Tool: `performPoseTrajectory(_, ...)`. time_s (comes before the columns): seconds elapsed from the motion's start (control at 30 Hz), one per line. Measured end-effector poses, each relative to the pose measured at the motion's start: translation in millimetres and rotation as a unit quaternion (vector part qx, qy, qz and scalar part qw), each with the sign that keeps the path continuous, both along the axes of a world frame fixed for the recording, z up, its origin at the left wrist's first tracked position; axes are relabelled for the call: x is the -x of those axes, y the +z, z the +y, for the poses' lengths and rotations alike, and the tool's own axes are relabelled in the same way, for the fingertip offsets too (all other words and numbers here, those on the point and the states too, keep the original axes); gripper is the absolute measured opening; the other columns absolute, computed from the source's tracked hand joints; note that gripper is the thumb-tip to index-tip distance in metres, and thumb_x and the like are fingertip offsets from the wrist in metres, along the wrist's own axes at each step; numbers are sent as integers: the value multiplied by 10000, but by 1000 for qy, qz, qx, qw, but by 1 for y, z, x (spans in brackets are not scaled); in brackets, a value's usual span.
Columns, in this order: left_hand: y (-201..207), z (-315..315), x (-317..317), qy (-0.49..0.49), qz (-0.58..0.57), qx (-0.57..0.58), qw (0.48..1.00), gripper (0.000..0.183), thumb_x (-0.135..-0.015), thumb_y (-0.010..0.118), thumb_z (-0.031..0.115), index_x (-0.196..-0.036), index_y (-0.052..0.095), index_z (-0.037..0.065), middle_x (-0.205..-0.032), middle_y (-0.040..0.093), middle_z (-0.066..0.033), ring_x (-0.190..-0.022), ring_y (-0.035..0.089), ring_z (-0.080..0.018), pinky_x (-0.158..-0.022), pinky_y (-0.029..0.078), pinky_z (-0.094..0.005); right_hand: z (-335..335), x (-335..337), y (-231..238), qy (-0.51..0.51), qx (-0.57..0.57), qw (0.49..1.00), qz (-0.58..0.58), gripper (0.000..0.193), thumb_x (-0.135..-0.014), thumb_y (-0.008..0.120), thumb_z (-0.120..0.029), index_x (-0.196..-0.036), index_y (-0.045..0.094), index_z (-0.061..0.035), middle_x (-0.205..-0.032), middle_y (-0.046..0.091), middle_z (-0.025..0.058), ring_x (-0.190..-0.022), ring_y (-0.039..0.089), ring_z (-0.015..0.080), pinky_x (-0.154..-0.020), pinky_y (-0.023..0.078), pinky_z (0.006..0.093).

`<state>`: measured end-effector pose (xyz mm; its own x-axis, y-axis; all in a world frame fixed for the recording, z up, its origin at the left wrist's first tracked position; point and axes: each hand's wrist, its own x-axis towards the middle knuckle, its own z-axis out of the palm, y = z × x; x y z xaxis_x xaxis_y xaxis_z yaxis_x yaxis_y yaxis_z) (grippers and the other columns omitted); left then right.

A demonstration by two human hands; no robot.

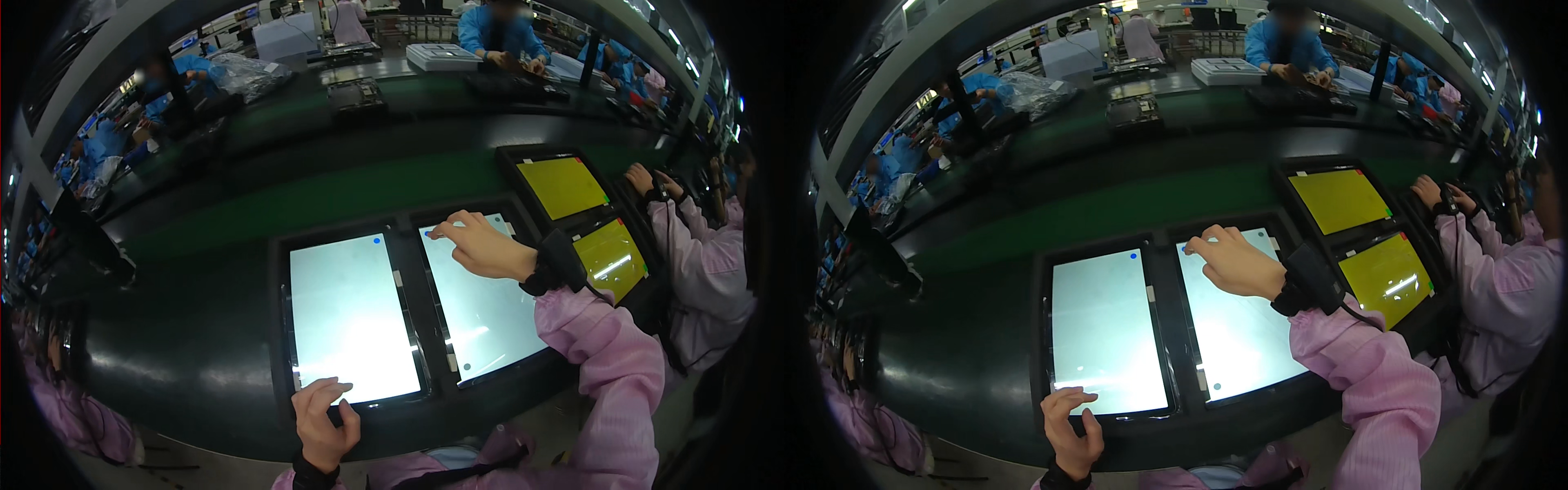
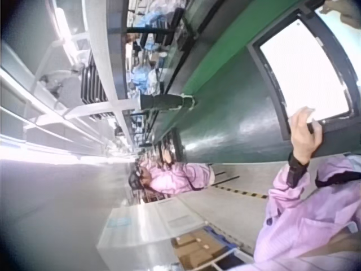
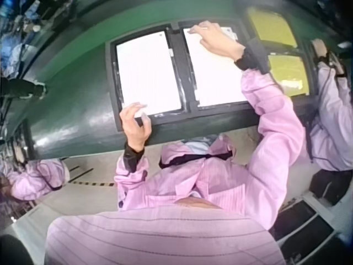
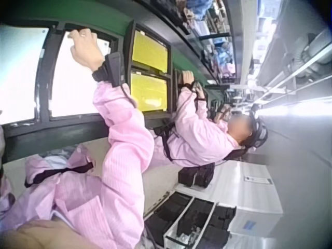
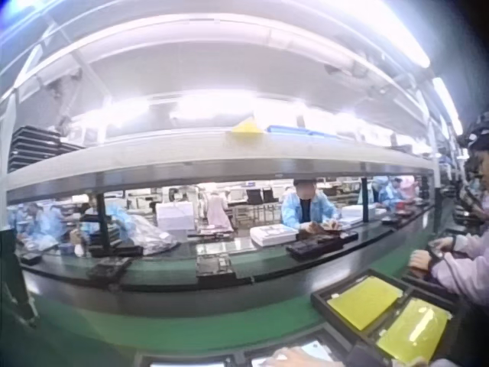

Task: Perform quality control testing on tablet devices and record results on a paper log.

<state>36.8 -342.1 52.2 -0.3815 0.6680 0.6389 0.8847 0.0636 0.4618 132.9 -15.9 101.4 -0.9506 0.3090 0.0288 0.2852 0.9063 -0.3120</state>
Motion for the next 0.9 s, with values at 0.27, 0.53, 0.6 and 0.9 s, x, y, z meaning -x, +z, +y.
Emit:
performPoseTrajectory(0.27, -2, 3, 0, 10, 0, 1, 1000, 352, -665, 514, -97, -995, 491, 23, -900, 604, -85, -914, 555, -282, -791, 438, -359, -21, -78, 11, 26, -56, 998, -17, 400, -773, 508, -22, -1173, 511, -25, -1110, 520, 219, -1106, 442, 382, -949, 368, 436)
performPoseTrajectory(0.53, -1, 1, -5, 26, 13, 33, 999, 381, -660, 512, -115, -1020, 500, 10, -921, 597, -110, -947, 536, -295, -812, 441, -368, -62, -155, 31, -10, -27, 998, -57, 467, -742, 529, 15, -1207, 497, 3, -1027, 595, 128, -1116, 450, 288, -973, 333, 391)
performPoseTrajectory(0.6, -1, 0, -6, 35, 22, 39, 998, 390, -659, 507, -116, -1027, 494, 13, -918, 599, -110, -955, 528, -294, -822, 428, -369, -66, -168, 30, -20, -15, 998, -59, 469, -740, 529, 15, -1208, 499, 3, -1035, 595, 123, -1118, 448, 290, -978, 328, 393)
performPoseTrajectory(0.9, -2, 2, -6, 34, 26, 52, 998, 372, -673, 507, -114, -1020, 487, 19, -916, 606, -113, -956, 520, -286, -827, 417, -365, -77, -197, 29, -56, 7, 994, -98, 553, -747, 508, 6, -1285, 466, -113, -1120, 552, 103, -1135, 395, 327, -1004, 309, 424)
